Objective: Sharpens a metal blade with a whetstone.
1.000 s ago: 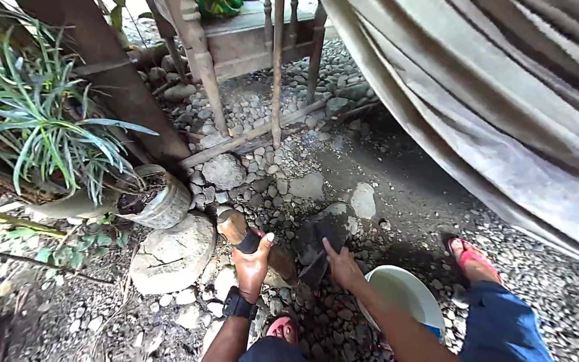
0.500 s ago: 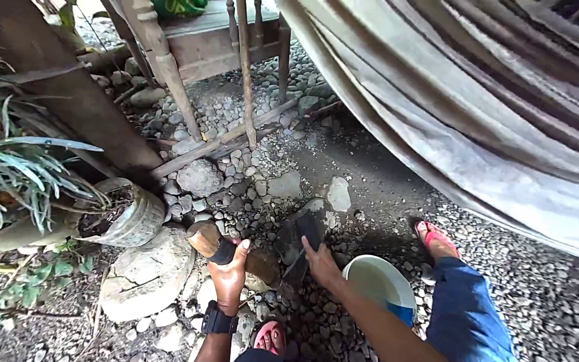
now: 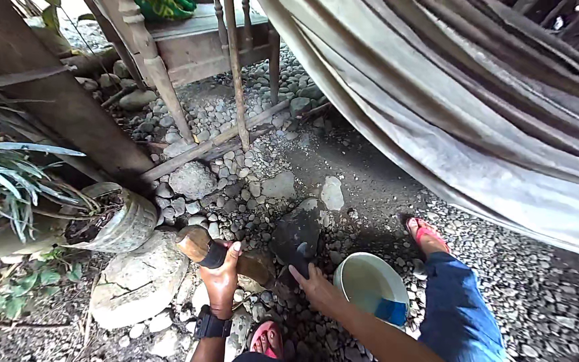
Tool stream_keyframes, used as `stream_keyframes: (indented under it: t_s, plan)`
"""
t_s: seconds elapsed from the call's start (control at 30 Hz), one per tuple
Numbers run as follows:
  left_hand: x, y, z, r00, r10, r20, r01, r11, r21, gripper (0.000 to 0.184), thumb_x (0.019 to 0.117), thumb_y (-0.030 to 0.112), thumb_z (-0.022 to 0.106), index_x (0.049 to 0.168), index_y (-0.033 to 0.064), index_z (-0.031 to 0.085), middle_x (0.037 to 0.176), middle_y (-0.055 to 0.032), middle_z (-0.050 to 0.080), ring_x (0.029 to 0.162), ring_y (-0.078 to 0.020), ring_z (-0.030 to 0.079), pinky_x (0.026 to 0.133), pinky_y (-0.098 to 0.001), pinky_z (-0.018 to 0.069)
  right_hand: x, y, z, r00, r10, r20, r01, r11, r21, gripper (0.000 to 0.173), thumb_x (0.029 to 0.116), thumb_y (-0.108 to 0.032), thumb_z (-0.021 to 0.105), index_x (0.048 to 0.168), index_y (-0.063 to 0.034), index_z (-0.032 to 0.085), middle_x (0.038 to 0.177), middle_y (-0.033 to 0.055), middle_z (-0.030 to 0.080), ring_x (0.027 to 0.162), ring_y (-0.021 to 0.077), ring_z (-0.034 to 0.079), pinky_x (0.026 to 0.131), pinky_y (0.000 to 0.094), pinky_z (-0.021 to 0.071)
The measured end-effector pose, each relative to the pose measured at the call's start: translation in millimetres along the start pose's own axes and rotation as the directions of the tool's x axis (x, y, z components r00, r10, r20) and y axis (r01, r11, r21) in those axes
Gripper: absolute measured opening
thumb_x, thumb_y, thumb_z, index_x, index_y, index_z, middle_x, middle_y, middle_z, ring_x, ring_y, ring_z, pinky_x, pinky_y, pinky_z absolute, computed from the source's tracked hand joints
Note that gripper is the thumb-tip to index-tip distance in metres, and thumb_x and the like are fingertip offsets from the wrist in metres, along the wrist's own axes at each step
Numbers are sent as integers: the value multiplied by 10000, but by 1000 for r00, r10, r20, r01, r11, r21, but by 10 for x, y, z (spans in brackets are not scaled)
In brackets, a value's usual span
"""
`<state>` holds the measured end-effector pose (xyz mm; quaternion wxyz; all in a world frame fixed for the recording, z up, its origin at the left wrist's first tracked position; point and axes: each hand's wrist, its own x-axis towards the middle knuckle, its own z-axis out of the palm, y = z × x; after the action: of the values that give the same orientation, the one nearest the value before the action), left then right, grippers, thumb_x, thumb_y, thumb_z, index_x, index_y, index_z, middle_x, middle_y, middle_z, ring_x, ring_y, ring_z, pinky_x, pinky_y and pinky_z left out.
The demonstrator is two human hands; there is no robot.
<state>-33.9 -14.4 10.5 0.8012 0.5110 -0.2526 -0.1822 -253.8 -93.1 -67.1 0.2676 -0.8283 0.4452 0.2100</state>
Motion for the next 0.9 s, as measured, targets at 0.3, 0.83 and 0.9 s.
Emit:
stream_keyframes:
  t_s: [0.3, 0.83, 0.9]
  plan:
    - [569, 242, 297, 983, -149, 112, 143, 988, 55, 142, 879, -29, 640, 994, 16, 569, 711, 37, 680, 613, -72, 672, 639, -244, 605, 333, 187, -740, 926, 337, -171, -250, 886, 391, 615, 1119, -234, 406, 1664, -142, 138, 1458, 362, 478, 1307, 498, 536, 1101, 539, 435]
    - [956, 307, 737, 899, -346, -269, 410, 882, 234, 693, 891, 177, 827, 1429, -24, 437, 1135, -225, 639, 928, -276, 660, 848, -448, 554, 396, 3, -341, 952, 278, -129, -250, 949, 194, 624, 1117, -265, 420, 1669, -194, 137, 1545, 364, 341, 1405, 504, 421, 1142, 491, 414]
    - [929, 318, 669, 891, -313, -330, 414, 858, 303, 618, 870, 222, 854, 1336, -39, 543, 1028, -194, 683, 861, -258, 676, 827, -453, 558, 394, 19, -344, 952, 277, -129, -251, 950, 185, 671, 1106, -338, 463, 1670, -199, 128, 1563, 363, 317, 1413, 507, 411, 1146, 488, 412]
